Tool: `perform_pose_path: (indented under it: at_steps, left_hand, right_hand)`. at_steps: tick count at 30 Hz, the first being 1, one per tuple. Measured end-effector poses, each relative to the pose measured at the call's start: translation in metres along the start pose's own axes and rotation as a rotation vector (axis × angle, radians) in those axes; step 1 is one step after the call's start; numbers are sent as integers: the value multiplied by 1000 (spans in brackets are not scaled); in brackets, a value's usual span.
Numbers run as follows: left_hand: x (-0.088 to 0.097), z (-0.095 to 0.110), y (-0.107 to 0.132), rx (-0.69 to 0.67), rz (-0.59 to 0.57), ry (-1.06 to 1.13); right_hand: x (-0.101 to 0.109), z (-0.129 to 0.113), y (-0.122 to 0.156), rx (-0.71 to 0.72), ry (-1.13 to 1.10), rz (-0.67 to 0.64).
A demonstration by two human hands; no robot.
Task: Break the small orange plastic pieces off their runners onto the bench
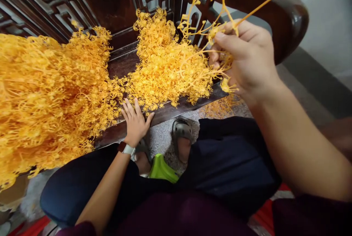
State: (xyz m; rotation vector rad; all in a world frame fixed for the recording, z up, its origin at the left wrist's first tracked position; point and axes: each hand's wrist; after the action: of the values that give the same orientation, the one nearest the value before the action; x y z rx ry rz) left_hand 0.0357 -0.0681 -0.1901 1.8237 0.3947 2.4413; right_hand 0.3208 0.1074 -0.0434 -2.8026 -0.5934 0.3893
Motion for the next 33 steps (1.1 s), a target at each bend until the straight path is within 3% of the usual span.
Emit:
perform_pose_path:
  at_steps: [6, 13, 16, 19, 22, 25, 27, 29, 33]
  left_hand:
    - [17, 7, -63, -62, -63, 17]
    - [41, 9, -134, -110, -149, 103]
    - [51, -1, -142, -115, -187, 122]
    - [65, 0, -135, -189, -111, 138]
    - [78, 28, -126, -400, 14, 76]
    - [86, 69, -128, -602, -19, -94]
    - [90, 89, -136, -599, -42, -170]
    - [97, 95, -144, -524, 2, -231]
    - [116, 74, -155, -349, 122, -275]
  right_hand:
    - [-2, 0, -7, 64, 44, 40]
    - [-2, 1, -6, 25, 61, -7]
    - [-1, -2, -4, 22, 83, 8]
    - [3, -7, -3, 21, 117, 66]
    - [7, -9, -5, 19, 144, 85]
    - [7, -6, -7, 8, 153, 55]
    - [4, -4, -8, -2, 164, 30]
    - [-1, -3, -7, -32, 172, 11]
    - [-9, -5, -4, -118, 112, -18]
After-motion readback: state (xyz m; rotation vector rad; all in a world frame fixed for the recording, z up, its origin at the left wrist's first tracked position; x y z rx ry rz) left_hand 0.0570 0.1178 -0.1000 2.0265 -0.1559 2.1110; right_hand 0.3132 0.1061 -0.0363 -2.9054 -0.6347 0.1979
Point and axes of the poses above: each hand's wrist, its own y-axis away from the middle knuckle, its own x-axis out of the back of the hand, z = x × y, and after that the axes turned 15 degrees about -z, right-handed
